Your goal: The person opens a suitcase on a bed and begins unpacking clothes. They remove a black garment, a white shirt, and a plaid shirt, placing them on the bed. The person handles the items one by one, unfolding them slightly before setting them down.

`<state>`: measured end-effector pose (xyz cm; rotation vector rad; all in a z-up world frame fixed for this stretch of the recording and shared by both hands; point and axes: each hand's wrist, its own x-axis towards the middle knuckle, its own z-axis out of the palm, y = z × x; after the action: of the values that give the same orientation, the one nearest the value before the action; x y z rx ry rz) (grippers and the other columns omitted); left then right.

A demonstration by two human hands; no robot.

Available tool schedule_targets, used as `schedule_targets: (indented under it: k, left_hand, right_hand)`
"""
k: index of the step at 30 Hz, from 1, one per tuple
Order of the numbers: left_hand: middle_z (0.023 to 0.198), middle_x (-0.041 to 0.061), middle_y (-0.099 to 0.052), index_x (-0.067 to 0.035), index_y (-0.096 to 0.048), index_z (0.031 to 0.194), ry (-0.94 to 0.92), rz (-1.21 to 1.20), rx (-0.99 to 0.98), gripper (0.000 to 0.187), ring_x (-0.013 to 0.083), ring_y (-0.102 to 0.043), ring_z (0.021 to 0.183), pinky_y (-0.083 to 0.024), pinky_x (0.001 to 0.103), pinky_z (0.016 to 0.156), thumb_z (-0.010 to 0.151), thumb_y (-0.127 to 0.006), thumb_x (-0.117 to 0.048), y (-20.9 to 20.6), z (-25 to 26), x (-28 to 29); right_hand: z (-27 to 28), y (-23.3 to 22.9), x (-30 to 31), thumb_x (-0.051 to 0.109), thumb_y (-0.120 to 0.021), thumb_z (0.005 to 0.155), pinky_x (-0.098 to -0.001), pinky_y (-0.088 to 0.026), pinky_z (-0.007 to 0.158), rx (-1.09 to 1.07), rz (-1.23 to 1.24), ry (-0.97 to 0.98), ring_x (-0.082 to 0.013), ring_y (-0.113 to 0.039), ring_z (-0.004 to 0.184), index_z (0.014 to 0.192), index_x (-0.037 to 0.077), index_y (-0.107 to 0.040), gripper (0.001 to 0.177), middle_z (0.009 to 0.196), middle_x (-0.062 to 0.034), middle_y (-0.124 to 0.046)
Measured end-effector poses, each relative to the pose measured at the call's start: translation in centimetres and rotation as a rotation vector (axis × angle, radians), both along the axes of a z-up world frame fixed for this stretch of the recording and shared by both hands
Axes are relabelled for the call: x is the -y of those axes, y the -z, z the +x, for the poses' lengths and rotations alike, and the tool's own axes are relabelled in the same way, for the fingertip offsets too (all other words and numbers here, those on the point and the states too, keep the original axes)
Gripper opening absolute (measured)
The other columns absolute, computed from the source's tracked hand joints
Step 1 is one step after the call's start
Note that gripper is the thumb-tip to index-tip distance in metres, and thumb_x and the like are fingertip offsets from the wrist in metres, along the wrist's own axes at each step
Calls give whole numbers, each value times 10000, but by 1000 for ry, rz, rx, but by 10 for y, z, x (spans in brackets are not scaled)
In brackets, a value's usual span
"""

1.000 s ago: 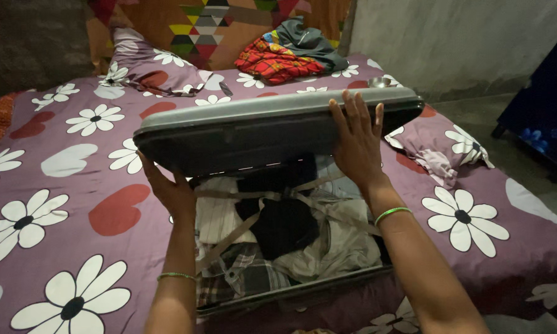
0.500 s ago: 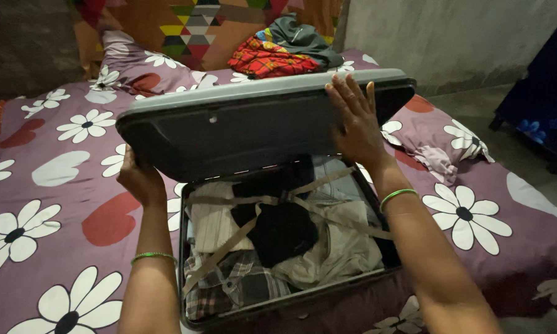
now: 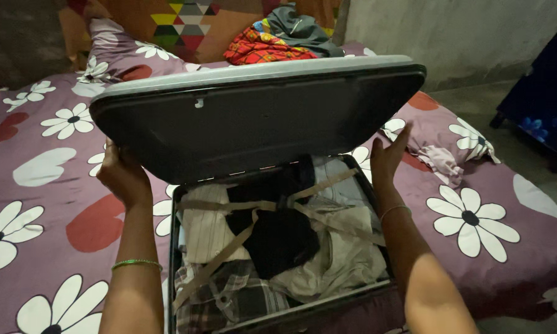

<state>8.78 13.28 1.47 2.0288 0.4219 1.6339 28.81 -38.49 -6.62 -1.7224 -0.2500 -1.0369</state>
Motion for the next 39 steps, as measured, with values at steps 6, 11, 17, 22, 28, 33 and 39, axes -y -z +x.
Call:
schedule_targets:
  k: [6, 11, 17, 22, 28, 33, 39]
  left_hand:
    - [971, 196, -760, 10, -683, 1363, 47, -34, 48, 360, 235, -717, 731, -528, 363, 629, 1015, -614, 66, 18, 7, 0]
    - [1024, 174, -779, 0, -694, 1342, 10, -10, 8, 325, 247, -735, 800, -554, 358, 706, 1031, -611, 49, 29, 23, -16]
    - [1129, 165, -777, -9, -680, 1350, 130, -94, 73, 301, 249, -777, 956, -587, 322, 783, 1054, -625, -31, 58, 50, -24]
    - [1081, 141, -791, -21, -704, 1293, 132, -222, 0, 293, 252, -773, 930, -576, 360, 785, 1027, -625, -117, 83, 62, -29]
    - [1065, 121, -788, -21, -683, 1300, 105, -191, -40, 268, 252, -771, 962, -577, 370, 821, 1099, -627, -189, 92, 77, -38]
    - [1267, 108, -757, -43, -612, 1433, 159, -182, -26, 391, 239, -737, 1165, -564, 338, 997, 1048, -555, -10, 105, 95, -49]
    - [1622, 96, -380, -160, -272, 1609, 569, -586, -88, 807, 249, -394, 1489, -375, 376, 1222, 922, -512, 190, 146, 113, -47]
  right_hand:
    - [46, 49, 10, 3, -684, 871, -420, -328, 1241, -170, -145, -139, -335, -346, 1547, 1651, 66, -176, 933, 1674, -183, -348]
    - [71, 53, 6, 81, -723, 967, -385, -366, 1211, -235, -73, -211, -295, -414, 1530, 1657, 89, -213, 859, 1662, -145, -419]
    - [114, 74, 16, 42, -750, 981, -373, -387, 1197, -191, -21, -385, -257, -465, 1459, 1583, 65, -276, 767, 1575, -128, -496]
    - [155, 104, 23, -28, -707, 961, -382, -406, 1187, -157, 51, -445, -245, -486, 1435, 1491, 61, -290, 680, 1534, -134, -498]
    - [170, 132, 22, -23, -659, 1019, -379, -422, 1177, -144, 44, -565, -266, -465, 1456, 1548, 66, -211, 699, 1568, -142, -467]
    - [172, 139, 13, -55, -667, 974, -398, -384, 1192, -105, -151, -362, -298, -437, 1453, 1623, 43, -200, 806, 1603, -158, -392]
    - [189, 136, 16, 9, -581, 989, -368, -489, 1154, -201, -60, -408, -266, -512, 1430, 1590, 62, -311, 661, 1548, -116, -476]
